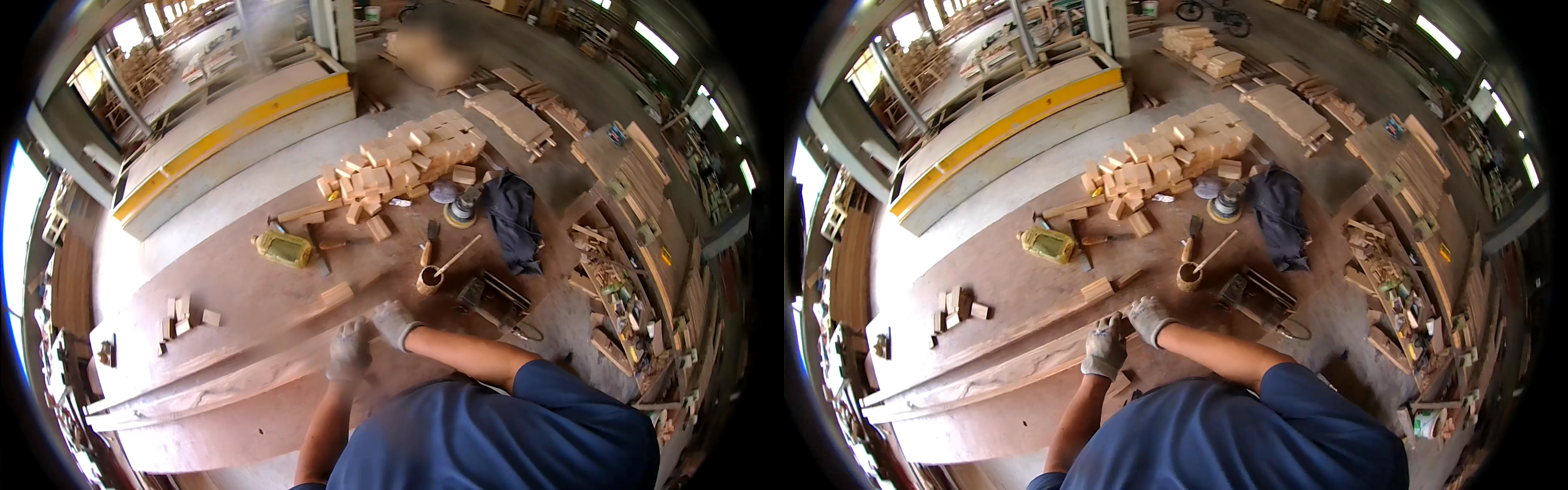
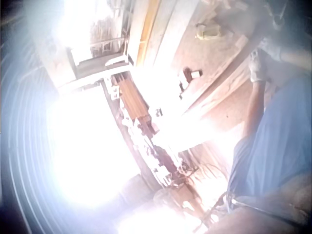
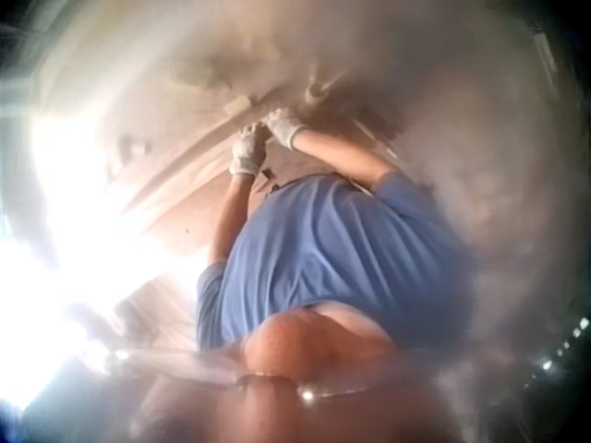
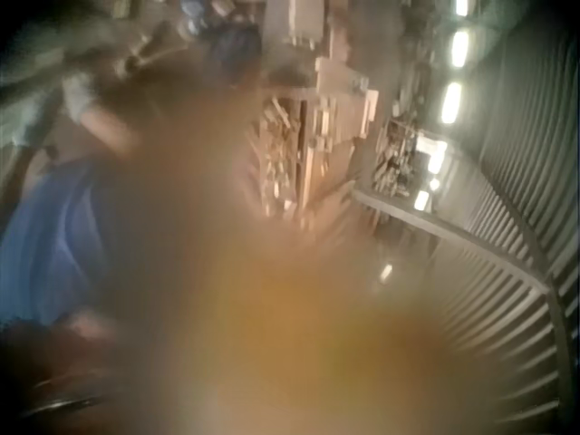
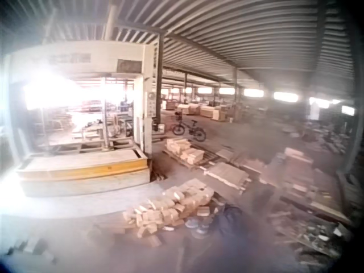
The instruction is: The person applies glue to small wooden blocks using a brush and attaches them to a long wooden plank using a nail gun. The person repeatedly picks up blocks, applies adhesive, and fastens them to the plank in a workshop setting.
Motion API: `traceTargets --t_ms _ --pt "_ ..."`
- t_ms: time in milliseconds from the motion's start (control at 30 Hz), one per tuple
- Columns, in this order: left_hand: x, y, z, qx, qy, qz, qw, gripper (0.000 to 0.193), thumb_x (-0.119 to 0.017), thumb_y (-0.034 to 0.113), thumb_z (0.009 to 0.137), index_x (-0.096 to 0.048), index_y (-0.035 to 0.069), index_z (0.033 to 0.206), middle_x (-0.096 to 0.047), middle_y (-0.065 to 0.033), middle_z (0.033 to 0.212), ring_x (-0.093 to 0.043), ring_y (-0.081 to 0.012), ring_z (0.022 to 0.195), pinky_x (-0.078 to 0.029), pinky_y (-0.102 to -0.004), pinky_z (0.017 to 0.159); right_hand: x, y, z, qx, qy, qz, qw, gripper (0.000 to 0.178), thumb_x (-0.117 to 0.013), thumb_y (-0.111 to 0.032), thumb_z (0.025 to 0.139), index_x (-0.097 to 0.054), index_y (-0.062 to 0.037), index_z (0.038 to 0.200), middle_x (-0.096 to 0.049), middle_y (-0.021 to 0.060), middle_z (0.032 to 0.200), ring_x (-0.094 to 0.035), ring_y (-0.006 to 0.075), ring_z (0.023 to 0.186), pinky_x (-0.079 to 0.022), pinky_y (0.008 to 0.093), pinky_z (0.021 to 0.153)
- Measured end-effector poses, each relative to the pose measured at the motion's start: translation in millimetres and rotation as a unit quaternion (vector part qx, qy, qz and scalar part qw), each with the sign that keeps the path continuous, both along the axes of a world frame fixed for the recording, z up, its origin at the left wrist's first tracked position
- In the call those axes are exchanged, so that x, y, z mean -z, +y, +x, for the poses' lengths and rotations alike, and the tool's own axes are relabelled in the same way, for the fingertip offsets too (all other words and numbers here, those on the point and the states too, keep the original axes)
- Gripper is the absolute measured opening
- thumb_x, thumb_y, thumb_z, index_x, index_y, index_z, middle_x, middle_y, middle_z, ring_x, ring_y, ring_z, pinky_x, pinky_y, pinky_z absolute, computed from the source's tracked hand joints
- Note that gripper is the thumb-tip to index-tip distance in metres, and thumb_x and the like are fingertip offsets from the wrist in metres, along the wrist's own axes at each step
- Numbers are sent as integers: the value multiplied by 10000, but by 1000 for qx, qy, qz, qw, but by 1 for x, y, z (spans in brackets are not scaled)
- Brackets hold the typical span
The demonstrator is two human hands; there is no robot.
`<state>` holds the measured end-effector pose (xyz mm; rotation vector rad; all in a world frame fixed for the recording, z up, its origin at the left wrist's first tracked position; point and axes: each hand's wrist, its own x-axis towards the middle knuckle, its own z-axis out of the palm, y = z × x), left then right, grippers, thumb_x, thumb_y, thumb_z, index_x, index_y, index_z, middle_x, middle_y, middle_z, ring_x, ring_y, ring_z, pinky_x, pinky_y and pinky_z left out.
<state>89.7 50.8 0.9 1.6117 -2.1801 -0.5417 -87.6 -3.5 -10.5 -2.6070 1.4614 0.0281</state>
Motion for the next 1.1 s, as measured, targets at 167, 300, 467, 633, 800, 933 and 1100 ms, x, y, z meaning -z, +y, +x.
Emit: traceTargets --t_ms 167,300,467,633,800,933,1100 --pt "-16 48 31 -94 37 -46 994 503 -665 126 910 -589 32 1398 -609 -213 1416 -564 -423 1296 -452 -510 1118 42 -12 -13 -47 -103 17 993 128 -640 -82 787 -702 -33 888 -711 244 934 -700 445 903 -551 541 790" --pt "-31 94 67 -342 110 -90 929 355 -775 270 932 -721 25 1184 -729 -195 1155 -680 -390 1092 -546 -477 963 1 11 -18 -63 -47 62 995 389 -876 -272 681 -699 -82 972 -714 174 1004 -695 388 989 -558 498 906" --pt "-15 148 115 -637 328 -19 698 380 -759 350 982 -727 -10 1099 -770 -179 1050 -744 -301 957 -560 -434 914 -18 55 -46 -55 -7 105 993 527 -904 -298 668 -677 -101 1101 -698 161 1102 -675 358 1076 -528 495 968" --pt "17 178 168 -710 518 23 477 457 -677 507 1030 -669 65 1147 -547 9 734 -548 -129 598 -500 -298 554 -28 82 -118 -22 1 101 995 473 -905 -283 669 -682 -112 1049 -700 159 1051 -677 378 1013 -528 500 934" --pt "32 190 230 -626 707 24 328 653 -572 684 1012 -555 109 1322 -611 -91 1005 -629 -286 893 -562 -435 805 -51 120 -204 4 23 76 997 417 -881 -198 679 -690 -59 1023 -693 190 1017 -677 404 1006 -543 510 943" --pt "59 205 293 -579 774 -35 255 867 -511 789 970 -487 39 1404 -626 -202 1106 -634 -405 962 -549 -568 905 -69 152 -236 100 106 120 982 400 -859 -160 713 -671 -52 1049 -659 196 1050 -651 415 1045 -532 528 954" --pt "57 224 312 -593 765 -49 247 1072 -441 907 894 -455 -20 1432 -637 -228 1068 -645 -422 894 -566 -582 870 -52 196 -281 127 86 96 983 529 -893 -189 698 -647 -59 1149 -641 192 1170 -616 417 1131 -498 528 999"
